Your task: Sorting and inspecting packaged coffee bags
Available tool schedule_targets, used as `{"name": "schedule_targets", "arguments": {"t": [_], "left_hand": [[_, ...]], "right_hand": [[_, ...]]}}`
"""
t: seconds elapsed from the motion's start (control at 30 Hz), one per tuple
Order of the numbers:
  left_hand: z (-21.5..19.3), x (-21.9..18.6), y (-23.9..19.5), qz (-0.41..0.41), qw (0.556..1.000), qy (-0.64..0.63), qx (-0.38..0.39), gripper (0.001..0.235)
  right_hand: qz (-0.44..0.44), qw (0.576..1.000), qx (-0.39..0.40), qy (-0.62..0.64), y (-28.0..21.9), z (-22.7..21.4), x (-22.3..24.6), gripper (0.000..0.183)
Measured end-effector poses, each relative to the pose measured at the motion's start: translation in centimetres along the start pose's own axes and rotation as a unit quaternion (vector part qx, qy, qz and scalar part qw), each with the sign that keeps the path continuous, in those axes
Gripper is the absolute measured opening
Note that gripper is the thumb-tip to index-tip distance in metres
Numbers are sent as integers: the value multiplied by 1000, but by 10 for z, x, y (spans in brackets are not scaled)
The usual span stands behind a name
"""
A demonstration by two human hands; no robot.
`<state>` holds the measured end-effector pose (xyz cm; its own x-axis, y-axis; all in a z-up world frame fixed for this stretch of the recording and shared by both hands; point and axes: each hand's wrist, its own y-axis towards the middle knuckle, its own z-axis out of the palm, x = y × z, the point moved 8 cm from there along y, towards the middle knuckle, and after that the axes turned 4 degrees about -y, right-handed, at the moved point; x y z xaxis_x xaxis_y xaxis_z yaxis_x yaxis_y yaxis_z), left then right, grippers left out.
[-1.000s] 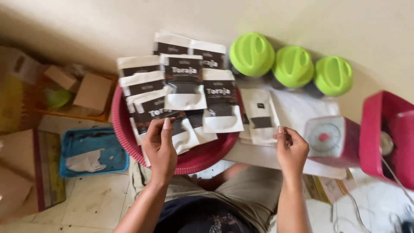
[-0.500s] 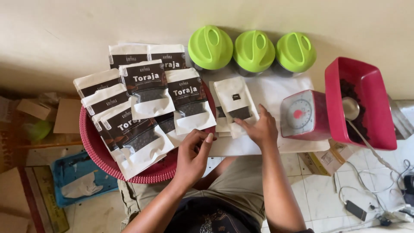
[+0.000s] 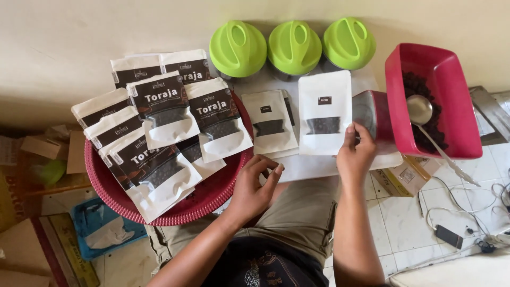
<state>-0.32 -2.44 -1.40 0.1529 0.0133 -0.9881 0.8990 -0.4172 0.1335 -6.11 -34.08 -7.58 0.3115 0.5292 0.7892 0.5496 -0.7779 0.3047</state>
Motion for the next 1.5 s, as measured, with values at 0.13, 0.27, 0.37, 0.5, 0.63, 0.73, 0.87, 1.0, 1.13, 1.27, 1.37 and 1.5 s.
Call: {"name": "schedule_targets", "arguments": {"t": [0.13,0.27,0.37,0.5,0.63,0.73,0.87,1.0,1.13,1.27,1.37,1.5], "left_hand": [[-4,-2,-4,-2,1000,8,2,17],[-16,-4,-8,-6,1000,15,-17,18],[-26,-4,-10,-13,999,10,-32,19],[-34,-2,-16,-18,999,0,-39,19],[-34,-9,-15,-12,999,-10,-29,19],[-37,-7,-17,-17,999,-21,-32,20],[-41,-1,-18,-16,999,-22,-37,21],[-43,3,-21,-24,998,-28,-45,19],[-43,6,-20,-18,998,-32,-45,19],[-39,4,-22,-22,998,-45,-40,18],[-37,5,-23,-25,998,-48,-36,18],[-32,12,-23,-25,999,-38,-22,16]], "right_hand": [[-165,976,-94,-108,-15,-15,70,14],[-165,948,-129,-238,-37,-2,94,38],[-221,936,-154,-227,-51,21,84,34],[-153,968,74,-186,-59,70,87,37],[-130,936,179,-275,-60,91,94,84],[-111,935,216,-259,-61,102,80,87],[-143,970,137,-142,-54,103,50,54],[-199,978,1,-54,-56,39,90,32],[-236,967,-87,-43,-52,-6,113,30],[-228,947,-149,-173,-56,-18,119,58],[-234,948,-128,-174,-67,2,110,55],[-202,959,49,-195,-71,59,98,40]]}}
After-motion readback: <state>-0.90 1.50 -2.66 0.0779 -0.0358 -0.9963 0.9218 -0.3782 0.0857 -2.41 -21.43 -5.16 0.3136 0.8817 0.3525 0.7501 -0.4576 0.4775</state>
